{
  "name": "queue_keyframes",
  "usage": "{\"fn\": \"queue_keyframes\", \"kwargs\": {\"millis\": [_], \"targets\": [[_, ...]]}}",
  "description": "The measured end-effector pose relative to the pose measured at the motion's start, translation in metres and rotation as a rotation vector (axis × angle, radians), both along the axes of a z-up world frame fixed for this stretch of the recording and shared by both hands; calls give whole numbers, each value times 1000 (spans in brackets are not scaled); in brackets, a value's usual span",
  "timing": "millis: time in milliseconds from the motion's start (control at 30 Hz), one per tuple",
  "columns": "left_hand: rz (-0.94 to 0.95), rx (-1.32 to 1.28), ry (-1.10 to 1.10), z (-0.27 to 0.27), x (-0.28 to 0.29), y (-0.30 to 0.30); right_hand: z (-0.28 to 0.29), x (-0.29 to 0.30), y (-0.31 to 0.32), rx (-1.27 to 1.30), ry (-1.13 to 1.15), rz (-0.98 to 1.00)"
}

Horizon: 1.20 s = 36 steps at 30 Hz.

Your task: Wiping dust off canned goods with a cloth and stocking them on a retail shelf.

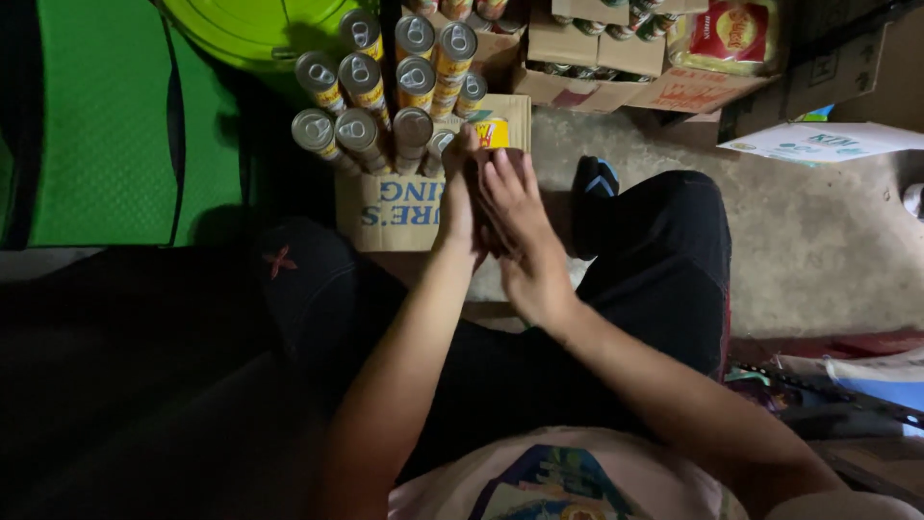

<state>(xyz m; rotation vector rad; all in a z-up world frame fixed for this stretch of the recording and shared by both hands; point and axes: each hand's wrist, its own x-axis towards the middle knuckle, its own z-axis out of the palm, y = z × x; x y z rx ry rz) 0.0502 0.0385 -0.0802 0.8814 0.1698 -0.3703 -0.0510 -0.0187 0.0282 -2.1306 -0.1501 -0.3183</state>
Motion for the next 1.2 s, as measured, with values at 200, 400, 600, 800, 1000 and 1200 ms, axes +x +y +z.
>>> {"fn": "queue_keyframes", "kwargs": {"millis": [200,400,600,800,1000,1200], "targets": [[-329,212,209,17,-17,-5,-17,36,-38,137,14,-112],[-79,92,368,2,1,-8,-18,7,-11,19,-114,-55],[-144,177,390,14,-13,-4,-27,28,-41,197,-71,89],[-268,80,304,85,-9,-5,-15,30,-23,145,9,-134],[-53,46,385,53,-2,-4,-5,15,-13,44,-155,35],[-228,146,429,45,-13,-4,-30,40,-36,309,-63,-32]]}}
